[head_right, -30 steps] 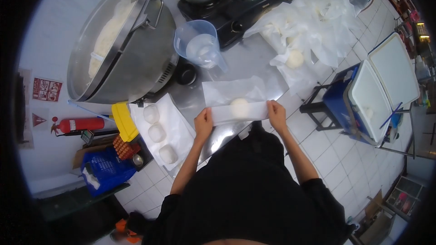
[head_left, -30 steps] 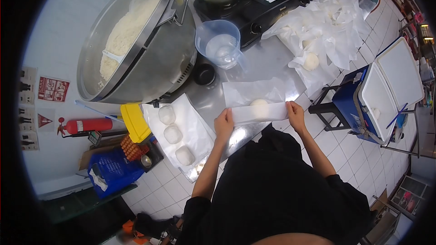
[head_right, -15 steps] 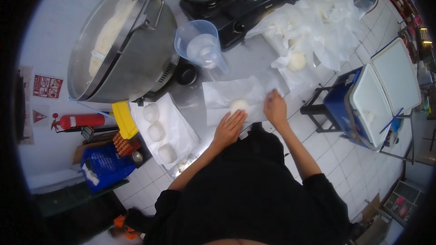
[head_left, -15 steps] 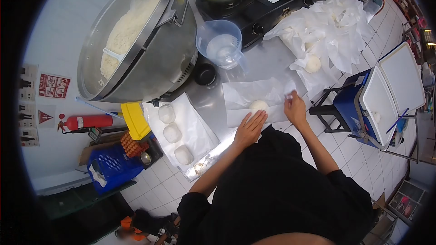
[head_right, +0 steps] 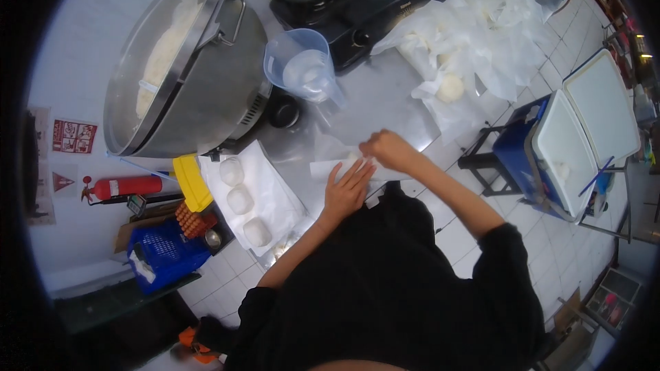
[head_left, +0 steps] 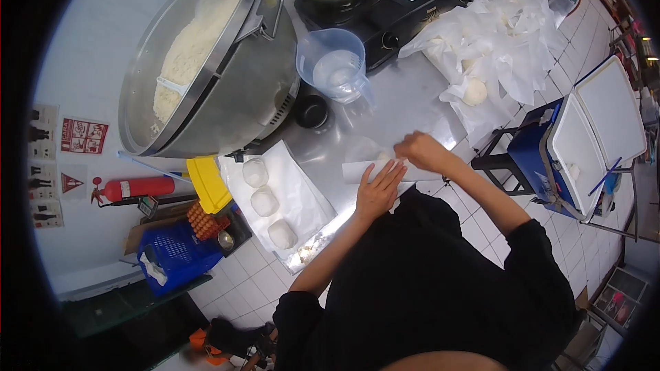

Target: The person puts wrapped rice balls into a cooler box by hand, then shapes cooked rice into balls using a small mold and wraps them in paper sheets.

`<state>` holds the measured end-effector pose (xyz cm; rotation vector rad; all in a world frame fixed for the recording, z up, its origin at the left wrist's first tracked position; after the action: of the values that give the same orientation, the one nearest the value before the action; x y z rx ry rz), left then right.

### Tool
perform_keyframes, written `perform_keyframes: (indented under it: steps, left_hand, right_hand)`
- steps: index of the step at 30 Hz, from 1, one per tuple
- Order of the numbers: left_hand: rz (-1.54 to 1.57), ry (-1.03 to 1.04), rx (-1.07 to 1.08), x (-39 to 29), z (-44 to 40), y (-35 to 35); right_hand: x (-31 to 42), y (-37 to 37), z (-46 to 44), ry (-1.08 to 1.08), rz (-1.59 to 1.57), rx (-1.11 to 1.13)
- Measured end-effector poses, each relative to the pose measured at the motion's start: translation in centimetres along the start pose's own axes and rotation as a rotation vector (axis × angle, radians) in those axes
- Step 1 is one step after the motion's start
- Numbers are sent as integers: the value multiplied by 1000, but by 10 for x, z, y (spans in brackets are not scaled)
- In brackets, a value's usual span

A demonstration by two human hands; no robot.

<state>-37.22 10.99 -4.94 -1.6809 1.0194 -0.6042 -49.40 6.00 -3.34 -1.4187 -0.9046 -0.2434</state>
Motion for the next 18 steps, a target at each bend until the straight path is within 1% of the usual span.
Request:
perform_keyframes:
  steps: [1, 4, 7, 10, 13, 15, 16, 17, 18]
  left_hand:
    - [3, 6, -14, 1, -1, -1]
    - [44, -9, 22, 2, -2, 2]
    - [27, 62, -211, 16, 3, -12]
    - [71, -372, -501, 81, 0, -50]
    - [561, -505, -191, 137, -18, -25]
    - [645, -594, 37, 173, 11, 17]
    - [683, -634, 151, 177, 15, 25]
    - [622, -651, 114, 182, 22, 16]
    - [502, -688, 10, 188, 31, 3]
  right_hand:
    - [6, 2, 11, -21, 68, -42]
    - [11, 4, 31, -68, 29, -179]
    - [19, 14, 46, -75, 100, -244]
    - [15, 28, 55, -44, 135, -276]
    - [16, 36, 59, -37, 169, -298]
    - [18, 35, 60, -48, 192, -305]
    - [19, 34, 61, -58, 195, -313]
    - [20, 34, 62, -68, 196, -324]
    - [21, 35, 62, -77, 196, -337]
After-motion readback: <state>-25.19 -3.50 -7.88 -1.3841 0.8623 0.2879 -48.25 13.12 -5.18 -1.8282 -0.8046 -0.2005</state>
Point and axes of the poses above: each hand's wrist, its own z-axis away from the middle knuckle, its own y-axis out of the palm, x = y × z, the point moved 9 cm from there along -z, towards the middle knuckle, and after that the axes turned 10 degrees about -z, right-handed, at the moved point
